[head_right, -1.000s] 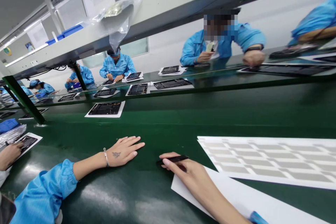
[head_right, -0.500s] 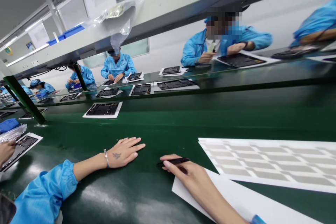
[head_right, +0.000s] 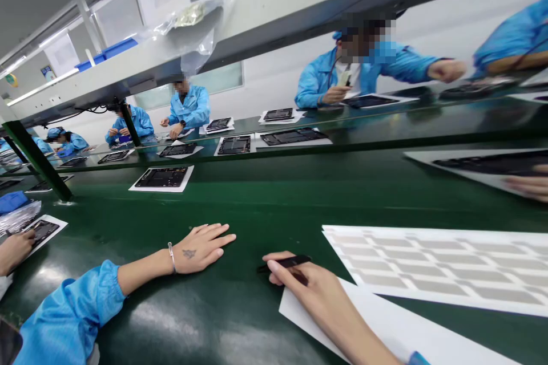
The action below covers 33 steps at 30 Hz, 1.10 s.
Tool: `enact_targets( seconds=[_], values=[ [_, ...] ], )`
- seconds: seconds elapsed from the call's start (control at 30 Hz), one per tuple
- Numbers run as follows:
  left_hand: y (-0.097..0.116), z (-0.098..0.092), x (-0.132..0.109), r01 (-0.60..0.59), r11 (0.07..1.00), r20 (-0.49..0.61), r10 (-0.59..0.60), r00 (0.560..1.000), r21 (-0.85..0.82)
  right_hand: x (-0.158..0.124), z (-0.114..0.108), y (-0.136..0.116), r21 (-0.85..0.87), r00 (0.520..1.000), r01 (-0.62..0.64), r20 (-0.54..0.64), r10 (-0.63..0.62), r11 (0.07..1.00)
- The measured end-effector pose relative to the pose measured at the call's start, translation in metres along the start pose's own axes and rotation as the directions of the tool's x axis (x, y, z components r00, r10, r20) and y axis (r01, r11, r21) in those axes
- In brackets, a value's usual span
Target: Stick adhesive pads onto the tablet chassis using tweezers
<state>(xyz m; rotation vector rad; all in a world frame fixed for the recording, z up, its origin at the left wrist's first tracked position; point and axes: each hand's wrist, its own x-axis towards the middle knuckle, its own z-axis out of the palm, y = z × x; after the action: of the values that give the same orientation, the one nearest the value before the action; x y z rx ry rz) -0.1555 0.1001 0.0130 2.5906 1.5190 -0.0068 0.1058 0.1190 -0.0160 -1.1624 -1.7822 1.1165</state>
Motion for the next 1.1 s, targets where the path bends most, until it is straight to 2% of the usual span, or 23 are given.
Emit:
enact_targets(
  seconds=[0.1,0.23,0.33,0.57,0.7,0.87,1.1],
  values=[
    [-0.001,0.0,0.001,-0.002,1.0,-0.004,0.002,1.0,0.005,-0.001,0.0,-0.002,0.01,1.0,0.005,-0.007,-0.005,1.0],
    [-0.001,0.0,0.001,0.001,1.0,-0.009,-0.001,1.0,0.008,-0.002,0.003,0.004,0.141,0.998,-0.062,-0.018,0.065,0.988],
    [0.0,0.0,0.001,0.002,1.0,0.002,-0.002,1.0,0.007,-0.002,0.005,0.01,0.171,0.996,-0.082,-0.012,0.085,0.982],
    [0.001,-0.001,0.002,0.005,1.0,0.0,-0.005,1.0,0.016,-0.003,-0.002,-0.003,-0.036,0.999,0.007,-0.032,-0.008,0.999],
    [0.0,0.001,0.002,0.002,1.0,0.002,-0.002,1.0,0.014,-0.003,-0.004,-0.006,-0.055,1.0,0.018,-0.022,-0.019,0.998],
    [0.001,0.001,0.001,0.004,1.0,-0.002,-0.004,1.0,0.01,-0.004,-0.001,-0.002,0.057,1.0,0.0,0.024,-0.001,0.998],
    [0.001,-0.003,0.002,0.011,1.0,0.013,-0.011,1.0,0.021,-0.007,-0.002,-0.014,0.19,0.996,-0.08,0.064,0.069,0.978]
  ],
)
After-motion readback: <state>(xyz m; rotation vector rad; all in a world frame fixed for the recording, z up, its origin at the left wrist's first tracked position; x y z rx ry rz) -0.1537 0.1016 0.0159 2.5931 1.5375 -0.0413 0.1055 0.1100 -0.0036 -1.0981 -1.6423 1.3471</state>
